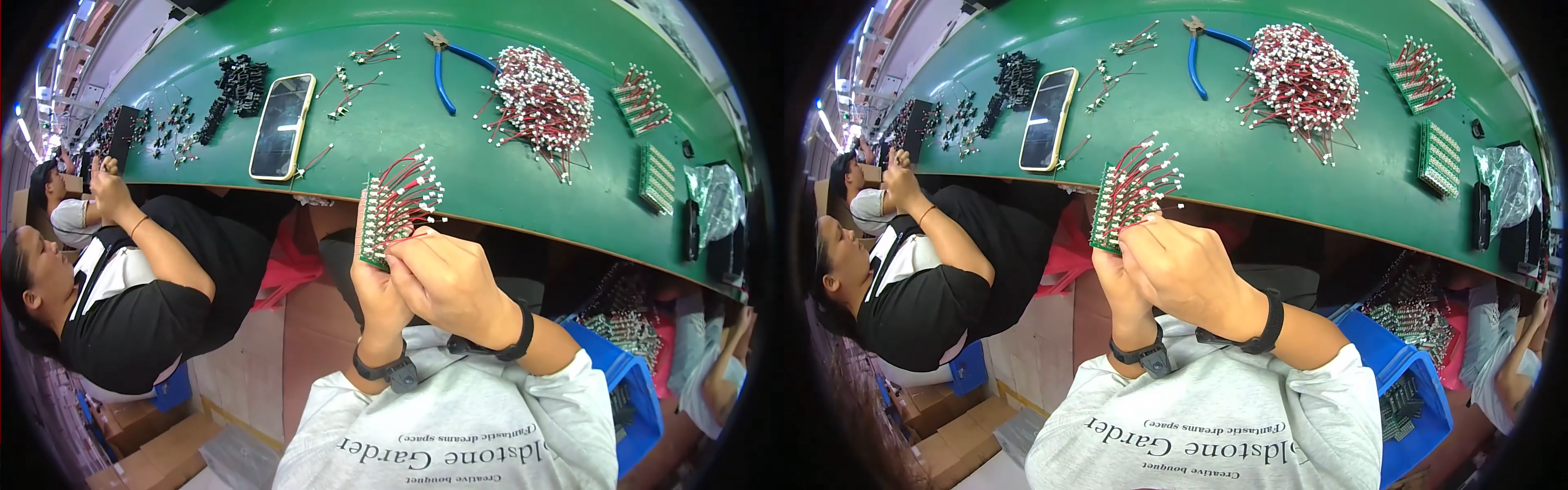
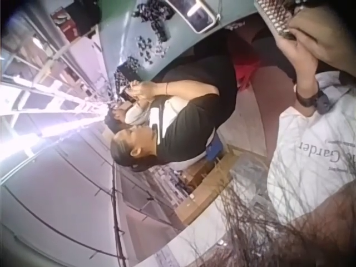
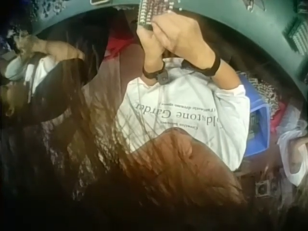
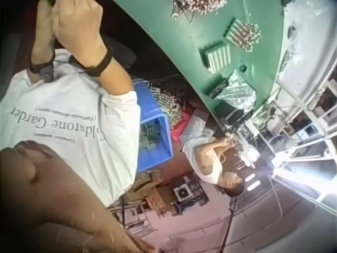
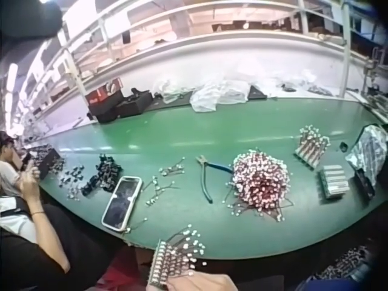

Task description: The person picks up a circuit board and populates it by inserting small LED components with attached wires one by one. After filling the board, they set it aside and begin picking up more LED components from a pile on the table.

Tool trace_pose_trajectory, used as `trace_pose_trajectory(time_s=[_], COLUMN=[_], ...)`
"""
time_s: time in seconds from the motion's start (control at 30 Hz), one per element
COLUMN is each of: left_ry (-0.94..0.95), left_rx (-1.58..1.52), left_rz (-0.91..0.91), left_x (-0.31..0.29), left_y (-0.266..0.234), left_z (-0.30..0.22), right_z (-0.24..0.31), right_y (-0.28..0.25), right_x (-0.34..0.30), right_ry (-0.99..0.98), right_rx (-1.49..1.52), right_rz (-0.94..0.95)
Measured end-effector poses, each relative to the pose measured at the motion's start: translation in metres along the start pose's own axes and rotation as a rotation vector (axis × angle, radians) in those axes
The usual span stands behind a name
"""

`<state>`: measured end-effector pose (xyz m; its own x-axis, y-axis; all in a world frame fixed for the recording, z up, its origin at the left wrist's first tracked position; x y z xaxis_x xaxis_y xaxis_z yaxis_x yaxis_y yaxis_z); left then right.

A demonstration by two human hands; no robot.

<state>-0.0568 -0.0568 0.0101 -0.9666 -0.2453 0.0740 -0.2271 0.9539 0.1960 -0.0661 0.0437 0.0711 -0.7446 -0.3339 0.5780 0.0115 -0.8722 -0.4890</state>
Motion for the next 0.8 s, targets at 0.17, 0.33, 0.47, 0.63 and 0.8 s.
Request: trace_pose_trajectory(time_s=[0.17,0.33,0.47,0.63,0.8], left_ry=[-0.004,0.123,0.079,0.130,0.099], left_rx=[0.156,0.214,0.284,0.113,0.180], left_rz=[-0.011,0.022,0.010,0.014,0.020], left_x=[0.000,0.002,0.001,-0.002,-0.002], left_y=[-0.003,-0.002,-0.006,0.000,0.005], left_z=[-0.002,-0.001,0.007,0.009,0.002], right_z=[0.010,0.010,0.008,0.006,0.008], right_y=[-0.005,-0.004,-0.003,-0.006,-0.005], right_x=[0.002,0.001,-0.003,-0.011,-0.006], right_ry=[-0.017,-0.010,-0.038,-0.065,-0.081], right_rx=[-0.082,-0.089,-0.057,-0.171,-0.150], right_rz=[0.033,0.073,0.087,0.044,0.049])
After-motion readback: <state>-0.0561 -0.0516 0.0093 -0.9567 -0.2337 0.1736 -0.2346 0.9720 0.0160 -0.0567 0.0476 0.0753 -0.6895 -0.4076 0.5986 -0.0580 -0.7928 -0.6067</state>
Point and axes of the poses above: each hand's wrist, its own x-axis towards the middle knuckle, its own y-axis out of the palm, z = x × y, the point moved 8 cm from there along x, towards the middle knuckle, and after that the axes turned 3 degrees about -y, right-handed, at the moved point
